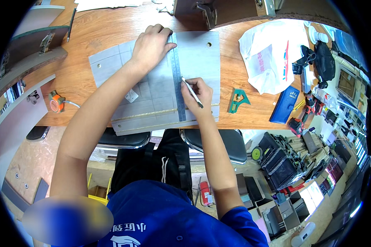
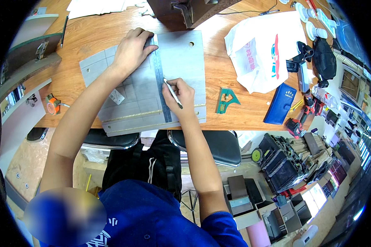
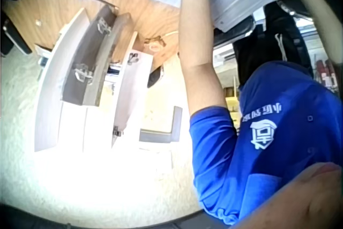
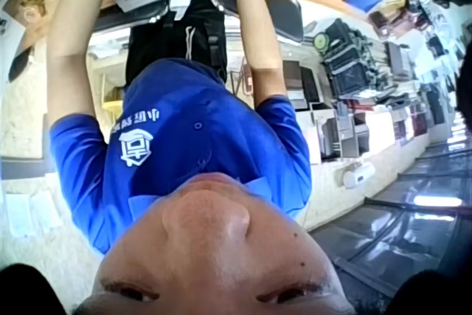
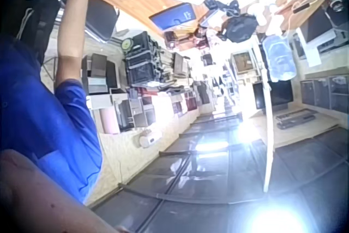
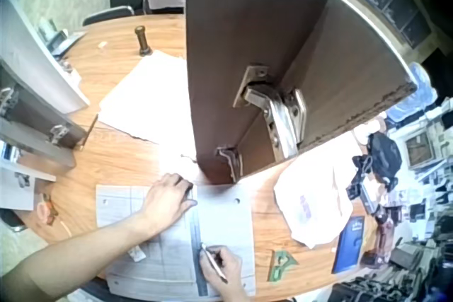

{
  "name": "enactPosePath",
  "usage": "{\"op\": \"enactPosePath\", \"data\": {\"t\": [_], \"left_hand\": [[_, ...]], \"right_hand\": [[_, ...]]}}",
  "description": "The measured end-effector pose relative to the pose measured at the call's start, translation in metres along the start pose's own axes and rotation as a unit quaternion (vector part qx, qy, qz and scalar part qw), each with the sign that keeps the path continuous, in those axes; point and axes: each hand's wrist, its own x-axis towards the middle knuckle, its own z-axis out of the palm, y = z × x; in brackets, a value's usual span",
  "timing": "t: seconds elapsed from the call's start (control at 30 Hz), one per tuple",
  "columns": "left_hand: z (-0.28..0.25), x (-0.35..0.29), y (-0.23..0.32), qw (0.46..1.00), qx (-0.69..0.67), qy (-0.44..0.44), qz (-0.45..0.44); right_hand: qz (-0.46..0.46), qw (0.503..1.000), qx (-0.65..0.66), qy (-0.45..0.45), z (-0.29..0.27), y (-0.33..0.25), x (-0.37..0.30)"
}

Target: The person uses a metal ruler and a marker to draw straight lines on a rectangular wooden board. They repeatedly reposition the ruler to create a grid pattern of intersecting lines. After finishing the markings, the person lifts the board to inspect the lines and then walks across the room carrying it.

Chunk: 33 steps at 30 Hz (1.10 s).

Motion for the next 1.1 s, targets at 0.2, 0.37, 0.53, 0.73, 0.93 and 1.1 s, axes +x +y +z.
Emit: {"op": "enactPosePath", "data": {"t": [0.2, 0.37, 0.53, 0.73, 0.93, 1.1], "left_hand": [[0.000, 0.001, 0.000, 1.000, 0.009, -0.005, -0.006], [0.000, 0.001, 0.002, 1.000, 0.008, -0.008, -0.009], [0.001, 0.001, 0.002, 1.000, 0.013, -0.004, -0.011], [0.002, 0.001, 0.002, 1.000, 0.016, 0.005, -0.011], [0.001, 0.001, 0.003, 1.000, 0.020, -0.008, -0.018], [0.000, 0.001, 0.004, 1.000, 0.019, -0.010, -0.019]], "right_hand": [[0.078, 0.997, -0.022, 0.006, 0.001, 0.000, 0.004], [0.083, 0.996, -0.013, 0.020, 0.002, 0.006, 0.003], [0.023, 0.999, 0.001, 0.023, 0.001, 0.002, 0.001], [0.024, 0.999, -0.019, 0.020, 0.000, 0.003, 0.000], [0.036, 0.999, -0.013, 0.032, 0.003, 0.003, -0.002], [0.044, 0.998, -0.027, 0.031, 0.002, 0.000, -0.001]]}}
